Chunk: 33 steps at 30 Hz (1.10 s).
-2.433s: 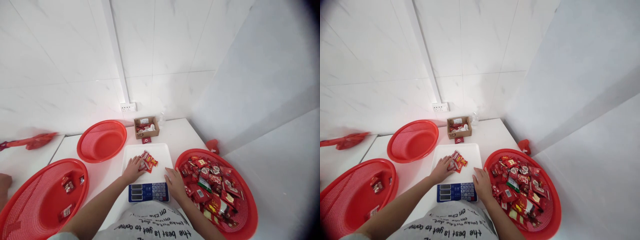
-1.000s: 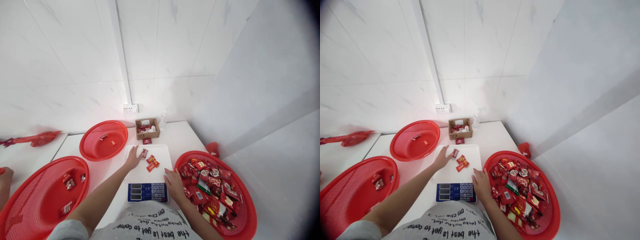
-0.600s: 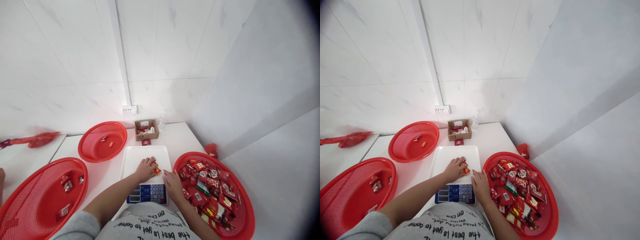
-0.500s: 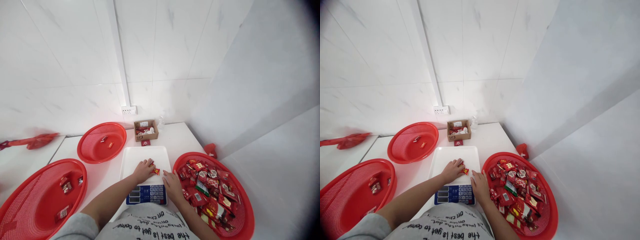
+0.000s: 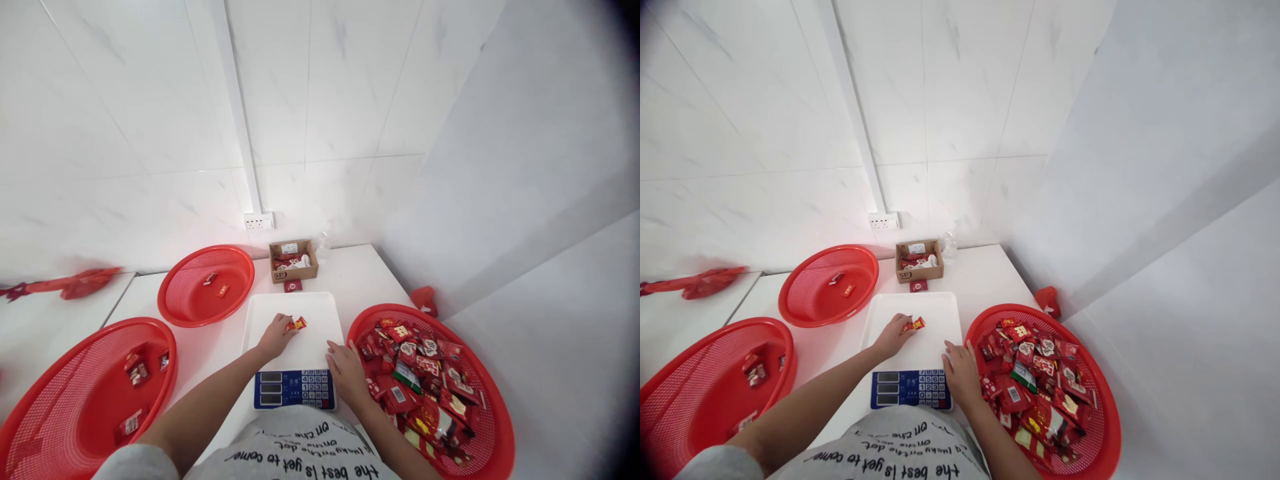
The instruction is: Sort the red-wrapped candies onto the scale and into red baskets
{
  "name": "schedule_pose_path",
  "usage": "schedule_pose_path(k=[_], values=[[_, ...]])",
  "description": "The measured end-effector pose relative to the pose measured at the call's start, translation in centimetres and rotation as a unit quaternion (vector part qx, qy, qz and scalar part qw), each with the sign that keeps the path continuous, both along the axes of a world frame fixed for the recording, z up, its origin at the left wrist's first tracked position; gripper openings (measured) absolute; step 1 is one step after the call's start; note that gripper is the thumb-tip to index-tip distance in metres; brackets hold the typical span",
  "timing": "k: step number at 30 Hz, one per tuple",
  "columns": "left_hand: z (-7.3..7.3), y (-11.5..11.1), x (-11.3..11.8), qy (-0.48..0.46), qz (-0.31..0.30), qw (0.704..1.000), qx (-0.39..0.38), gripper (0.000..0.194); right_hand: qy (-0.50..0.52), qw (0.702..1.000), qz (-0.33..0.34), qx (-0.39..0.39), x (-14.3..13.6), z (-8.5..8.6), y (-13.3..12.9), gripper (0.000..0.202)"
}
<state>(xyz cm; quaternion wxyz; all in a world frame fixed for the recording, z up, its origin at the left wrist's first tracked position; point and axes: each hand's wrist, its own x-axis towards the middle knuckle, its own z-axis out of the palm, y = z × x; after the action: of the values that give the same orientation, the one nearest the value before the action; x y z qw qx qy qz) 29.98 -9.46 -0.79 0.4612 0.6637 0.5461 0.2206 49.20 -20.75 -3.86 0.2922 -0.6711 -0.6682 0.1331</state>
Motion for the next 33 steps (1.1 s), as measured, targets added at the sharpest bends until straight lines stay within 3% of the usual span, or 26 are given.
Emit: schedule_pose_path(k=[3,8,15,21,27,30,33], values=[[0.6,0.0,-1.1,-0.076,0.080,0.990,-0.083,0.034,0.011,1.000,0.003,-0.006,0.0,0.2,0.0,0.032],[2.3,1.7,-4.2,-0.175,0.170,0.961,-0.130,0.033,0.013,1.000,0.005,-0.015,0.0,0.3,0.1,0.032],[4.8,5.7,-9.2,-0.291,0.340,0.881,-0.154,0.011,-0.003,1.000,0.002,-0.026,-0.1,0.7,0.1,0.032],[6.4,7.4,-11.4,-0.310,0.429,0.837,-0.138,0.002,0.016,0.998,0.005,-0.054,-0.1,1.0,0.1,0.035],[7.5,7.6,-12.1,-0.281,0.454,0.838,-0.110,0.014,0.030,0.998,0.010,-0.047,0.0,0.4,0.1,0.034],[7.4,6.8,-11.2,-0.267,0.418,0.863,-0.094,0.015,0.055,0.998,-0.010,-0.010,0.0,-0.3,0.0,0.033],[6.6,5.0,-9.2,-0.256,0.358,0.891,-0.109,0.016,0.101,0.991,-0.083,0.037,0.6,-1.0,0.2,0.040]])
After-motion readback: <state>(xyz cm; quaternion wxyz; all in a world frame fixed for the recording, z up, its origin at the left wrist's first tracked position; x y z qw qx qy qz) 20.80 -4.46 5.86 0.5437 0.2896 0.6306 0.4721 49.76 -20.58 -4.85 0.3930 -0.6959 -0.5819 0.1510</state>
